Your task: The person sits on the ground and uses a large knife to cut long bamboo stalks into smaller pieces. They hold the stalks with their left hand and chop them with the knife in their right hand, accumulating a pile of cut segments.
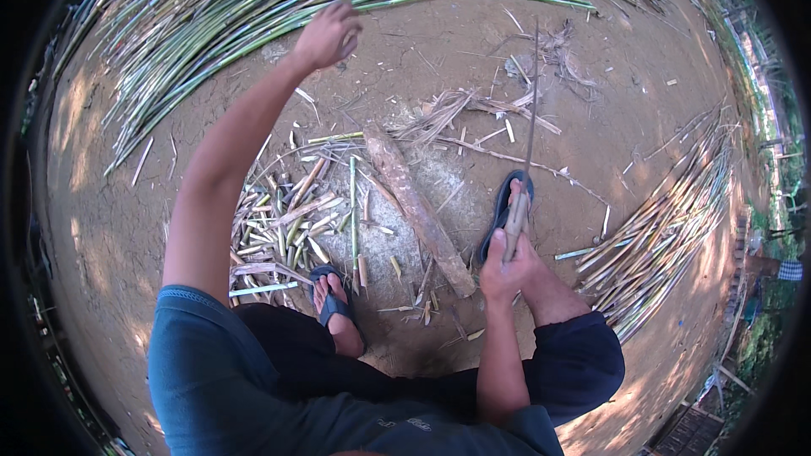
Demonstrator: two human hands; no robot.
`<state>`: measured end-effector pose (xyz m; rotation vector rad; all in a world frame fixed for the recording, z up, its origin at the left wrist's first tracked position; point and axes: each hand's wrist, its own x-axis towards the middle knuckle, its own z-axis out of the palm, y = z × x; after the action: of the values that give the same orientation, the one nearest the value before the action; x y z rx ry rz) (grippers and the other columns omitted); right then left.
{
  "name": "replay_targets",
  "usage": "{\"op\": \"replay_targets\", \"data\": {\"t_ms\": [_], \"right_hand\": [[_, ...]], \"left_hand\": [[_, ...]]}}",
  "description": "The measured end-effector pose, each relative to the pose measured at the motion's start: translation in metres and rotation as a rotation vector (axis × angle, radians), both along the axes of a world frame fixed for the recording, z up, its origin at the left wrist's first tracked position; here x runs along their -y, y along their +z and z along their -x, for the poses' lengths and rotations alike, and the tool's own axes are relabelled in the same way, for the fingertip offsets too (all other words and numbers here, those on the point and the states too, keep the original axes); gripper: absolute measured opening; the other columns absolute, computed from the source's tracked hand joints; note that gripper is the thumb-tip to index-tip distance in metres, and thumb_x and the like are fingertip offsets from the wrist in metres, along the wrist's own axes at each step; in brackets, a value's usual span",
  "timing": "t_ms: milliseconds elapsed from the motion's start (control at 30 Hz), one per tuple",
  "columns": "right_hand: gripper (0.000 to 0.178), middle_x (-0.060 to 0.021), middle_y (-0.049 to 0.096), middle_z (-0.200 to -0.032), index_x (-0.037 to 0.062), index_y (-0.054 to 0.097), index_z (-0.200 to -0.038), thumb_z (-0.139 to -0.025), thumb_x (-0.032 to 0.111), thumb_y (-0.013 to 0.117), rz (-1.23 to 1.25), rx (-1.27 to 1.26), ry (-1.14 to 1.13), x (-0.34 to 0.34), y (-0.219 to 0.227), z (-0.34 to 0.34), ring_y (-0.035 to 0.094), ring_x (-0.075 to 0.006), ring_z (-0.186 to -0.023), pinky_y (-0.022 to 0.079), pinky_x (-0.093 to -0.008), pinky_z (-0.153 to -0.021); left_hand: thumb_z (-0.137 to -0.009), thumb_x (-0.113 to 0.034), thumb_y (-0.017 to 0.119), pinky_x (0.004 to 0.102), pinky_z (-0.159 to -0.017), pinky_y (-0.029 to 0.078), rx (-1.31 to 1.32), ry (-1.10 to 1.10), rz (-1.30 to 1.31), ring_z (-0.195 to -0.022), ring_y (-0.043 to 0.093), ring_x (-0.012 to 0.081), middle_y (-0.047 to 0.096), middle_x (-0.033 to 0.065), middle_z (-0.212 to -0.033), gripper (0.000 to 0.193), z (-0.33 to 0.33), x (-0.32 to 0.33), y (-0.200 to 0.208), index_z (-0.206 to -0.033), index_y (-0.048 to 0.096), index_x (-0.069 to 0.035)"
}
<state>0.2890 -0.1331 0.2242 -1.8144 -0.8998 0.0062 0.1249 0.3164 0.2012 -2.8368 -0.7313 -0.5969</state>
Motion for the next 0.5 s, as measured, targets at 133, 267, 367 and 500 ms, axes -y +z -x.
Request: {"op": "replay_targets", "data": {"t_ms": [133, 267, 367, 500], "right_hand": [[0.024, -0.0190, 0.056, -0.076, -0.0031, 0.055, -0.085, -0.089, 0.019, 0.065, 0.357, 0.156, 0.121, -0.110, -0.101, 0.001, 0.054, -0.0391, -0.072, 0.044, -0.0465, -0.070], [0.027, -0.0189, 0.052, -0.076, -0.0003, 0.052, -0.079, -0.085, 0.020, 0.068, 0.240, 0.391, 0.210, -0.200, -0.182, 0.014, 0.049, -0.0403, -0.075, 0.040, -0.0490, -0.075], [0.027, -0.0187, 0.051, -0.080, 0.0009, 0.050, -0.079, -0.085, 0.020, 0.068, 0.243, 0.368, 0.227, -0.235, -0.215, 0.041, 0.049, -0.0391, -0.078, 0.038, -0.0497, -0.077], [0.027, -0.0175, 0.051, -0.081, 0.0002, 0.050, -0.082, -0.086, 0.022, 0.066, 0.318, 0.367, 0.273, -0.240, -0.220, 0.051, 0.049, -0.0382, -0.078, 0.040, -0.0499, -0.080]], "left_hand": [[-0.082, -0.019, 0.062, 0.0428, -0.100, 0.045, -0.050, 0.238, 0.419, -0.122, 0.049, 0.0288, 0.060, 0.0092, -0.117, 0.016, 0.127, 0.031, -0.155, -0.090, 0.071, -0.008], [-0.082, -0.015, 0.061, 0.0404, -0.099, 0.046, -0.043, 0.439, 0.450, -0.121, 0.049, 0.0277, 0.059, 0.0089, -0.117, 0.019, 0.189, -0.016, -0.197, -0.096, 0.071, -0.008], [-0.081, -0.017, 0.066, 0.0411, -0.101, 0.044, -0.091, 0.533, 0.356, -0.123, 0.047, 0.0296, 0.055, 0.0093, -0.124, 0.033, 0.210, -0.096, -0.194, -0.113, 0.064, -0.010], [-0.072, -0.033, 0.080, 0.0446, -0.114, 0.030, -0.103, 0.663, 0.163, -0.141, 0.027, 0.0333, 0.034, 0.0134, -0.149, 0.086, 0.190, -0.195, -0.200, -0.142, 0.036, -0.009]]}}
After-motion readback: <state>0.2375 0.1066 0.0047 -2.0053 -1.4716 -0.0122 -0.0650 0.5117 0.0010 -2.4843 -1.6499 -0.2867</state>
